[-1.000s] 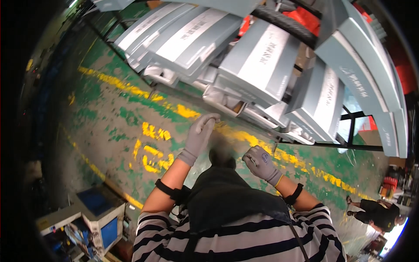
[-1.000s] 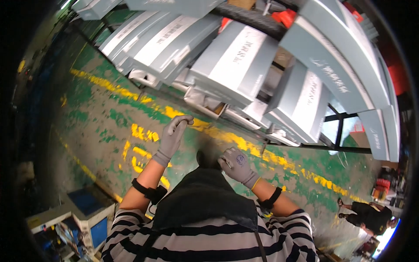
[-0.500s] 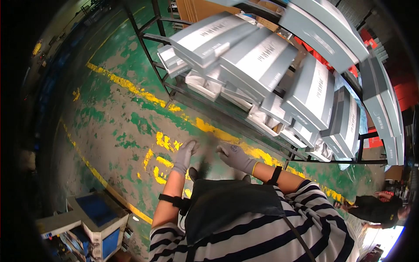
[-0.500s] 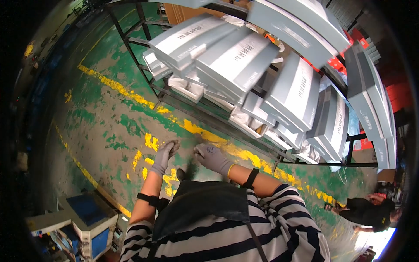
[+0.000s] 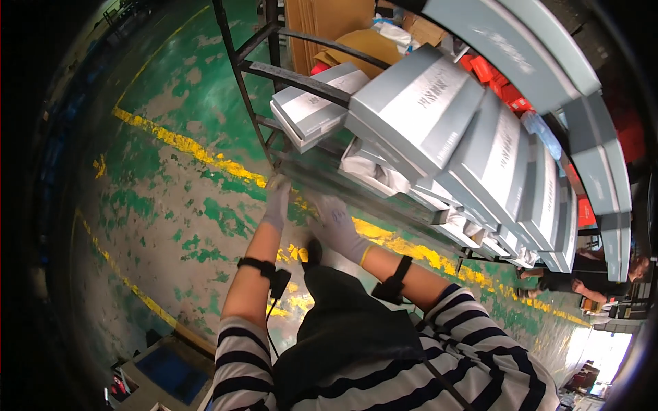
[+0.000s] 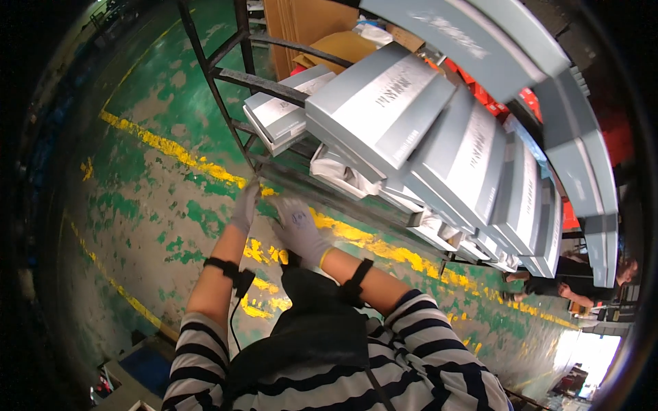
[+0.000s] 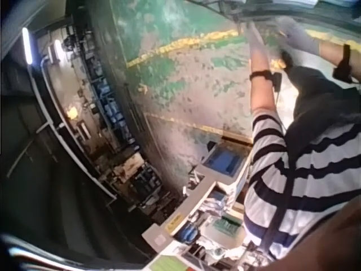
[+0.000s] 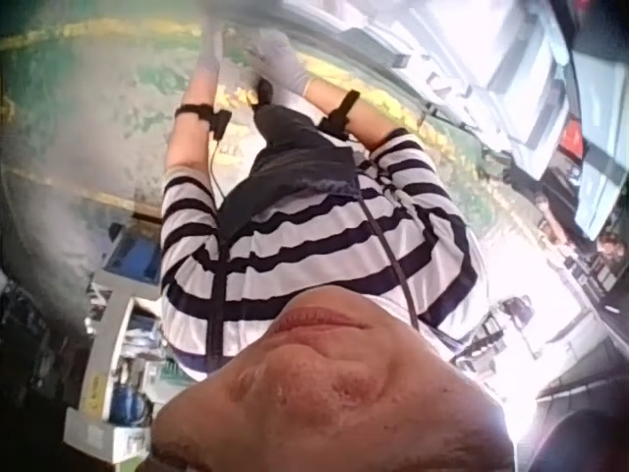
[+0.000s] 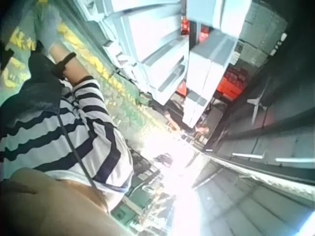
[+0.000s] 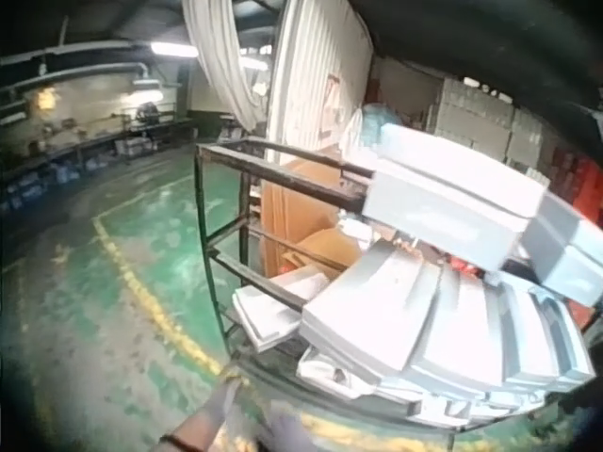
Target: Checking contents and organizing shoe boxes on a metal rack.
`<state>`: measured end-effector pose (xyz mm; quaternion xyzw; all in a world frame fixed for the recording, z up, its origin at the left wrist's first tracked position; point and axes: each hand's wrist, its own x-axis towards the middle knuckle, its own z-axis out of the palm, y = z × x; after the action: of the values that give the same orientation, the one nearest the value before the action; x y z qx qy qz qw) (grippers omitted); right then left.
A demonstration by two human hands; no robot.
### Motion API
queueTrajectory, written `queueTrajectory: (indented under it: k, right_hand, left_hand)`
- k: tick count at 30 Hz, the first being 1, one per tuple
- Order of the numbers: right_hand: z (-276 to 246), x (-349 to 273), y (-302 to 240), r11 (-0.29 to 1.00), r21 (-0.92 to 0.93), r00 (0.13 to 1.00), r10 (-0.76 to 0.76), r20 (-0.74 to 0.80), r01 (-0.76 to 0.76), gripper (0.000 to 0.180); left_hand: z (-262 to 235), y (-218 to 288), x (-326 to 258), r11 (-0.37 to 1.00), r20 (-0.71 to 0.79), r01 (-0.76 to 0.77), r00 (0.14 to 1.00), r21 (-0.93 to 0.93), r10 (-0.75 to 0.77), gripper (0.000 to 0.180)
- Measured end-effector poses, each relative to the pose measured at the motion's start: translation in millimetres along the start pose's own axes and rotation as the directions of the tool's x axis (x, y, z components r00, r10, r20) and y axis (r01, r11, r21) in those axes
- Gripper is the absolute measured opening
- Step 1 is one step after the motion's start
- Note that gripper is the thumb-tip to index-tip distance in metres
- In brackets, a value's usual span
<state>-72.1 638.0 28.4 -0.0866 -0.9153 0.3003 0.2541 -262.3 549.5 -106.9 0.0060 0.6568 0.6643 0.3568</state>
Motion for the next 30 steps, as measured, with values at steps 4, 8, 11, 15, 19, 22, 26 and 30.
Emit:
queueTrajectory:
  k: [4,8,11,15,19,22,26,30]
  right_hand:
    - [43.7,84.4,42.8,0.963,-0.239,0.992,0.128,0.015,-0.121,0.067]
    - [68.7,170.0,48.4,0.944,-0.289,0.987,0.158,-0.029,-0.159,0.074]
    - [73.8,191.4,94.0,0.819,-0.487,0.951,0.293,-0.101,-0.304,0.085]
    - [110.8,227.7,103.7,0.749,-0.528,0.902,0.423,-0.086,-0.401,0.090]
    - [99.2,218.3,132.6,0.530,-0.688,0.807,0.573,-0.139,-0.495,0.095]
    - [88.9,217.4,134.0,0.500,-0.752,0.803,0.592,-0.065,-0.429,0.090]
    - [85.2,223.1,126.7,0.529,-0.758,0.756,0.651,0.074,-0.381,0.091]
    - [92.1,225.3,122.4,0.418,-0.898,0.800,0.581,0.149,-0.136,0.087]
  left_hand:
    - [34.5,49.0,81.0,1.000,-0.078,-0.014,0.997,-0.027,0.012,0.048]
    - [-2.4,103.4,176.8,0.954,-0.103,-0.300,0.949,0.008,0.299,0.051]
    - [35.0,124.5,226.8,0.983,0.002,-0.180,0.984,-0.044,0.180,0.053]
    - [-22.1,124.8,306.9,0.950,0.201,-0.260,0.954,0.174,0.224,0.050]
    - [19.6,85.8,279.3,0.849,0.369,-0.437,0.873,0.299,0.319,0.046]
    - [27.0,78.8,242.0,0.836,0.315,-0.445,0.883,0.321,0.349,0.045]
    - [9.9,74.0,219.4,0.909,0.246,-0.371,0.914,0.190,0.322,0.044]
    - [10.3,64.1,174.2,0.972,0.103,0.150,0.986,-0.182,-0.132,0.068]
